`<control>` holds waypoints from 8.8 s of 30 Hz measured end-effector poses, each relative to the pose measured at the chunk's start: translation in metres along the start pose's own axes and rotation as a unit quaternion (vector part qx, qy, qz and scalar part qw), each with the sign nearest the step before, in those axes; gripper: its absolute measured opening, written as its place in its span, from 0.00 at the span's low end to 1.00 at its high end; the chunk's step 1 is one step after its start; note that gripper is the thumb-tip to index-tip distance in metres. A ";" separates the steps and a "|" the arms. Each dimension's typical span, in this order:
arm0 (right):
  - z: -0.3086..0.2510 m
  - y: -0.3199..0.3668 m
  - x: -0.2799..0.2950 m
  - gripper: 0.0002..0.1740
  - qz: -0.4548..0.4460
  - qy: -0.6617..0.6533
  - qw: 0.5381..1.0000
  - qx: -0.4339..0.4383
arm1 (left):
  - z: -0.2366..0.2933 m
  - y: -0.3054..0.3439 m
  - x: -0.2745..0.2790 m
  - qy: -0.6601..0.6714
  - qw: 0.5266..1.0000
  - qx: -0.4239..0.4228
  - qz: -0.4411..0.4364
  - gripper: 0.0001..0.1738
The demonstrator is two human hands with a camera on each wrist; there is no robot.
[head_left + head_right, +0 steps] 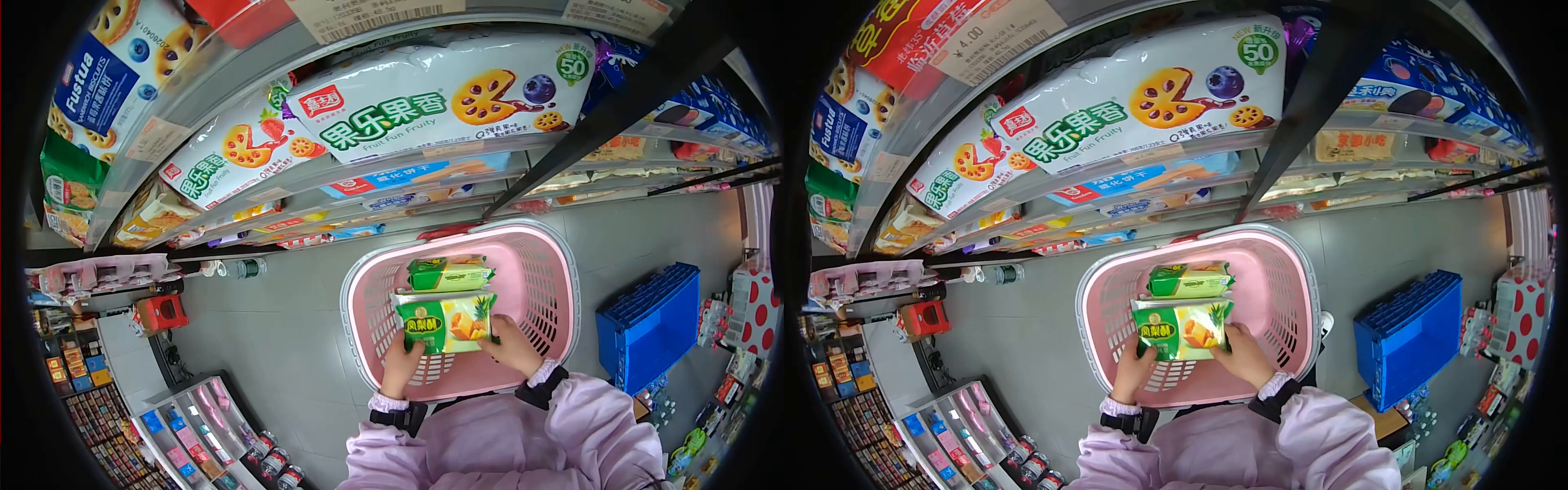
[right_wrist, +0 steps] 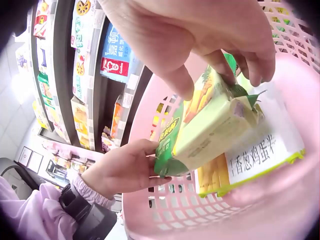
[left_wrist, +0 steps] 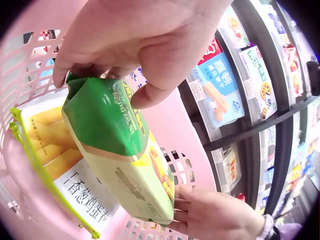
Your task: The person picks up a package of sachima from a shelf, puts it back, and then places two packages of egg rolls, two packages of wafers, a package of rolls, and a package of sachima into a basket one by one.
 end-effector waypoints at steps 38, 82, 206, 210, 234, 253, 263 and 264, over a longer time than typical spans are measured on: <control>0.090 -0.105 -0.010 0.40 0.072 -0.224 0.945 -0.229 | -0.011 -0.131 -0.051 0.055 0.997 0.045 -0.035 0.25; -0.018 0.049 0.048 0.38 0.052 -0.201 0.978 0.017 | 0.058 0.060 0.019 0.206 0.978 0.018 -0.014 0.15; 0.446 -0.327 0.483 0.29 0.270 -0.173 0.944 0.082 | 0.234 -0.169 -0.630 -0.343 0.720 -0.600 0.069 0.12; 0.452 -0.329 0.482 0.28 0.273 -0.161 0.945 0.081 | 0.233 -0.185 -0.637 -0.321 0.755 -0.565 0.085 0.11; 0.429 -0.304 0.492 0.27 0.220 -0.123 0.955 0.155 | 0.236 -0.149 -0.636 -0.044 0.938 -0.325 0.113 0.09; 0.461 -0.296 0.456 0.43 0.273 -0.105 0.943 0.161 | 0.185 -0.144 -0.658 0.357 0.929 -0.087 -0.037 0.16; 0.447 -0.046 0.388 0.34 0.122 -0.301 0.940 -0.106 | 0.143 0.009 -0.602 0.182 0.979 -0.029 -0.090 0.15; 0.439 -0.015 0.383 0.31 0.106 -0.326 0.931 -0.129 | 0.130 0.035 -0.597 0.151 0.978 -0.033 -0.138 0.13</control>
Point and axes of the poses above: each hand's wrist, its own y-axis away from the middle knuckle, its own x-axis out of the back of the hand, z = x × y, the point moved 7 cm from there along -y, towards the middle knuckle, and after that the axes turned 13 degrees about z, right-handed, at the moved point
